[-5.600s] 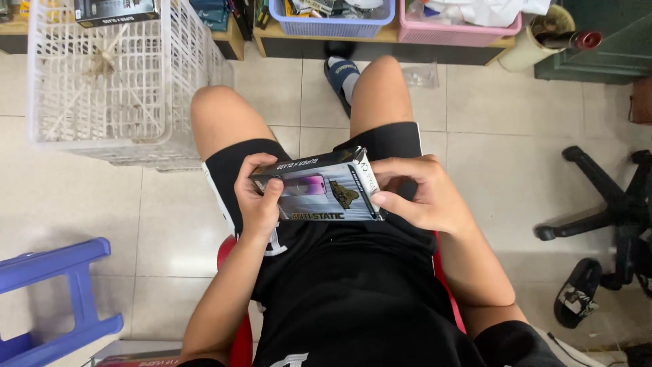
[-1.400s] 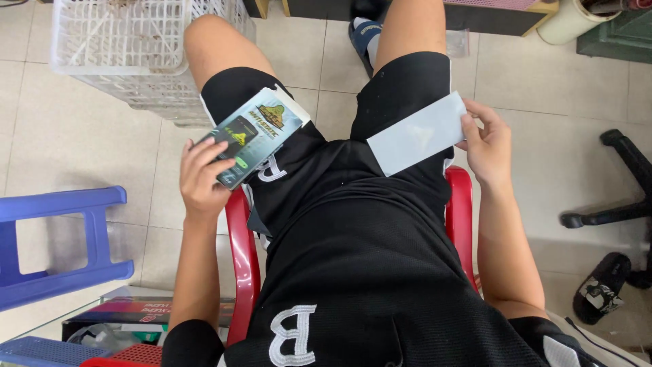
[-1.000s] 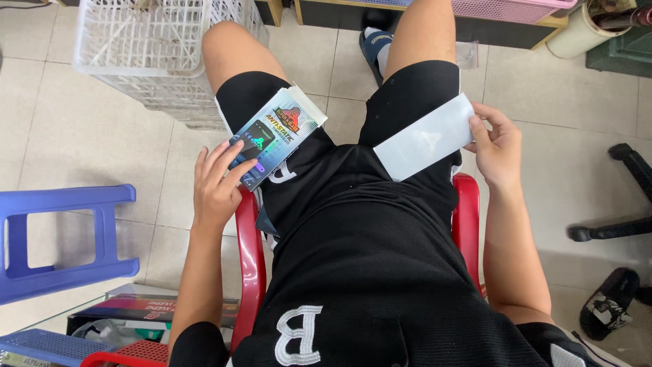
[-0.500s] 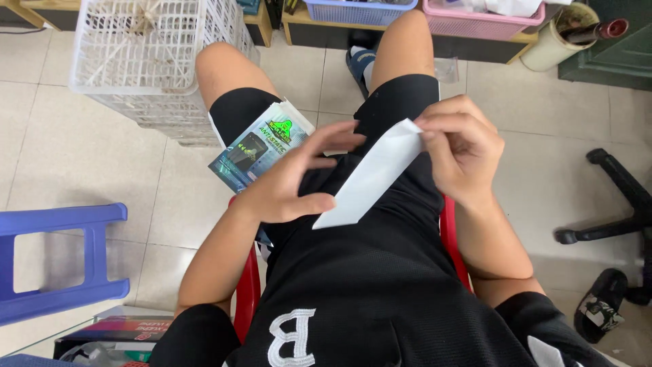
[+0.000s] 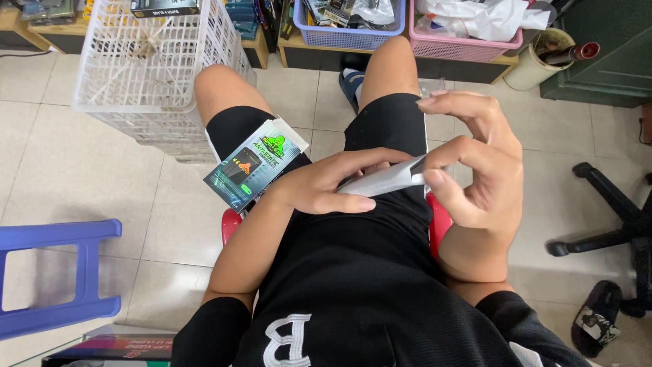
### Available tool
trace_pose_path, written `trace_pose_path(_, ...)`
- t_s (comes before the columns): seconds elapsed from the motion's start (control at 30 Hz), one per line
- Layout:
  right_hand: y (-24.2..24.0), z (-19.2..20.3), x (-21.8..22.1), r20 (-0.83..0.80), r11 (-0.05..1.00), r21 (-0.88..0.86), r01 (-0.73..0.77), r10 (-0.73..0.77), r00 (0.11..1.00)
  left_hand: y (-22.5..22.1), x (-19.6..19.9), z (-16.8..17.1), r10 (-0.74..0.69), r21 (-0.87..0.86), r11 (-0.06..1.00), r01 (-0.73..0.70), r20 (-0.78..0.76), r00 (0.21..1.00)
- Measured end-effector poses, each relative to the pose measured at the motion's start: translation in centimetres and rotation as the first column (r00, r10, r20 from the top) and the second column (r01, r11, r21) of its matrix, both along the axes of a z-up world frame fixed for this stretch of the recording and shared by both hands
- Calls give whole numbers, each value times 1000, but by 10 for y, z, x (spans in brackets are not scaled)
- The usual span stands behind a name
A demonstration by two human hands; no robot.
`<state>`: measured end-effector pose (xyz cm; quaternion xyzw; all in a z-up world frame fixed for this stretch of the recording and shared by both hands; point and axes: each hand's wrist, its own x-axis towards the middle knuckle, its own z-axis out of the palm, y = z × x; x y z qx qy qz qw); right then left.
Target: The person removes screen protector components from their packaging, pulling out protective sheets and cleaning cloths from multiple boxes.
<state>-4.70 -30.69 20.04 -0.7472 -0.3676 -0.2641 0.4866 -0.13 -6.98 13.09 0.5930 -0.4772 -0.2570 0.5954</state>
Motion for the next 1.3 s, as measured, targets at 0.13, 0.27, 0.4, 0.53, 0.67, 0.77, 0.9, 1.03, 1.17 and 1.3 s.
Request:
trace_pose_path(0.13, -14, -9, 12, 46, 994, -105, -20, 25, 999, 6, -6, -7, 103, 55, 993, -108, 79, 992)
trace_pose_path(0.27, -21, -7, 19, 53, 972, -196, -131, 144, 988, 11, -16, -8, 87, 94, 991, -100, 132, 987)
trace_pose_path(0.4, -33, -10, 20, 46, 950, -254, -184, 202, 978, 10, -18, -10, 97, 104, 989, -109, 121, 988)
trace_pose_path(0.53, -56, -17, 24, 54, 992, 34, -125, 123, 991, 17, -10, -7, 60, 223, 972, -74, 72, 996)
trace_pose_path(0.67, -75, -41, 37, 144, 921, 389, 38, -101, 984, 35, 11, -34, 76, 192, 976, -99, 125, 989)
trace_pose_path(0.77, -76, -43, 43, 181, 748, 652, -123, 4, 984, 29, 17, -48, 167, 34, 986, -165, -84, 982)
trace_pose_path(0.9, -47, -51, 42, 48, 775, 617, -137, 137, 989, -7, 2, -57, 207, -253, 914, -318, -382, 900)
trace_pose_path(1.03, -16, -57, 50, -196, 894, 398, -206, 302, 933, -23, -17, -64, 15, -305, 939, -158, -423, 906)
trace_pose_path(1.17, -4, -64, 59, -214, 940, 323, -106, 182, 960, -20, -20, -62, 21, -311, 938, -155, -397, 918)
trace_pose_path(1.3, 6, -64, 59, -139, 965, 260, -39, 78, 987, -16, -18, -67, -90, -327, 939, -102, -522, 848)
